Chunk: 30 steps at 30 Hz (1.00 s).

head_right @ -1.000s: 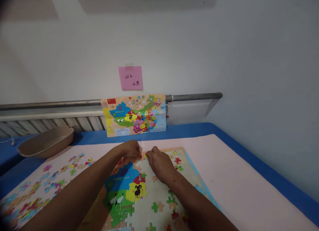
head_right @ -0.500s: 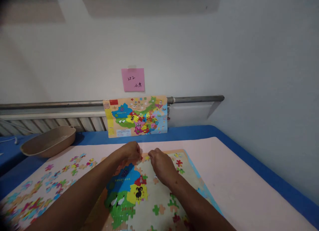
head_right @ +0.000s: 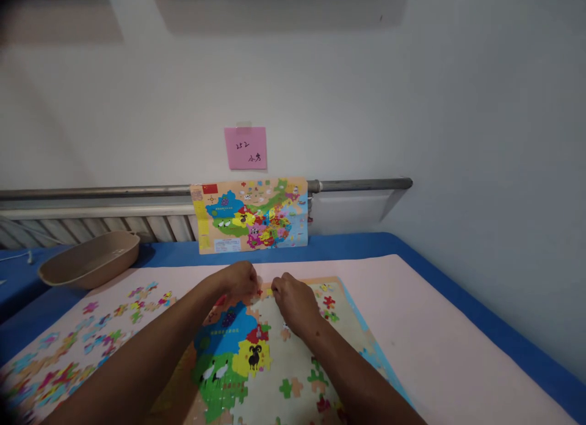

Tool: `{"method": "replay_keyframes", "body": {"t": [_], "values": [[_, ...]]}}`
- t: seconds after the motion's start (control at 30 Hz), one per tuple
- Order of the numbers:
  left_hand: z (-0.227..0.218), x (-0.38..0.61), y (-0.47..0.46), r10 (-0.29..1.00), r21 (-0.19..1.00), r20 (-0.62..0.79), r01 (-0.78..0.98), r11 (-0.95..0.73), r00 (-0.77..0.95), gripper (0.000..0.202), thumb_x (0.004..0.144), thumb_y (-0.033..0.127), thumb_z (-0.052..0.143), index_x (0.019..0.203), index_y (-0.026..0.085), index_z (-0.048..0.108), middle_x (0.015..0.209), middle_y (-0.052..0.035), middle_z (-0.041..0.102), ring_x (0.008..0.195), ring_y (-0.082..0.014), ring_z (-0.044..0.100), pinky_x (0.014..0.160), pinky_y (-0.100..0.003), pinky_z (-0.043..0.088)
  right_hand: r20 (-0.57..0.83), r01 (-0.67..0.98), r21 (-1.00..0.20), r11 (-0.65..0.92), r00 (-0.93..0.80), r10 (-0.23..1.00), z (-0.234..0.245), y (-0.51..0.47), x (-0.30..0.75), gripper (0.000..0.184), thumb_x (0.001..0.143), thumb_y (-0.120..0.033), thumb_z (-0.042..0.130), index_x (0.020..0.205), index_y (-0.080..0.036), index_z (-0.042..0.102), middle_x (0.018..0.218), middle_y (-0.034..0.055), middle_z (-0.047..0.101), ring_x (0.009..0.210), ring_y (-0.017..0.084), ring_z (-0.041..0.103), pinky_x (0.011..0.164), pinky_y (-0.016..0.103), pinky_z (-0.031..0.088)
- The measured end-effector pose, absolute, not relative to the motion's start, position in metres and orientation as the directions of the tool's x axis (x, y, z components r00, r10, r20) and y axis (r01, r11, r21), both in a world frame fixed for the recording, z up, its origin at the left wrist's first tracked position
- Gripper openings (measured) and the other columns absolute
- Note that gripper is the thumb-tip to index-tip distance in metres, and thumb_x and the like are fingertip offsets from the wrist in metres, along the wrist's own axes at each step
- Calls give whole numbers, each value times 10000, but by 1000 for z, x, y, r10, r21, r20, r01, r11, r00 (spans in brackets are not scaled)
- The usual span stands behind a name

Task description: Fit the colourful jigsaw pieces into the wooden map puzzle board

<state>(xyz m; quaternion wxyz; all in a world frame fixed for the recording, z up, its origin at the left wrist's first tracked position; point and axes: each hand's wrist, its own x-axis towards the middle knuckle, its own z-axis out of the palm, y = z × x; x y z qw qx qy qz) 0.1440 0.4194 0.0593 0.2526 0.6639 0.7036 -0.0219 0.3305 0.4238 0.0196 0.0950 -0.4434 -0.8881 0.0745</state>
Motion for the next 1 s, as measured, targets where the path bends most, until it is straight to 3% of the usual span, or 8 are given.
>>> {"method": "replay_keyframes", "body": {"t": [0.17, 0.37, 0.63, 0.83, 1.0], "values": [[58, 130, 414, 951, 273, -307, 953, 133, -44, 159, 722, 179, 625, 792, 134, 761, 751, -83, 739, 723, -213, 656, 542, -237, 413, 102, 779, -214, 589, -582, 807, 19, 424, 330, 184, 986, -193, 474, 942, -206, 652, 1030, 60, 647, 872, 191, 620, 664, 300, 297], [58, 133, 407, 923, 252, -380, 952, 172, -66, 107, 683, 222, 655, 696, 167, 745, 630, -78, 716, 596, -220, 658, 525, -258, 439, 92, 775, -211, 596, -591, 801, 18, 425, 329, 171, 989, -197, 482, 935, -203, 644, 1035, 63, 646, 895, 198, 623, 683, 300, 310], [64, 136, 404, 922, 219, -380, 962, 165, -72, 78, 704, 211, 681, 730, 178, 746, 658, -77, 730, 640, -223, 686, 543, -255, 437, 102, 762, -239, 602, -597, 796, 17, 425, 330, 192, 993, -193, 461, 928, -200, 642, 1018, 67, 639, 907, 199, 613, 705, 298, 319], [63, 138, 399, 923, 210, -384, 969, 127, -37, 170, 647, 279, 799, 783, 183, 765, 731, -69, 748, 699, -243, 692, 569, -272, 447, 106, 738, -337, 584, -587, 803, 17, 425, 330, 216, 972, -172, 448, 883, -185, 644, 973, 82, 627, 886, 209, 595, 709, 305, 321], [63, 139, 399, 922, 218, -386, 968, 125, -32, 129, 638, 253, 806, 719, 169, 751, 684, -72, 724, 675, -243, 673, 552, -283, 418, 110, 671, -510, 538, -569, 815, 21, 427, 335, 151, 901, -154, 503, 834, -175, 637, 925, 74, 631, 893, 205, 576, 755, 301, 347]]}}
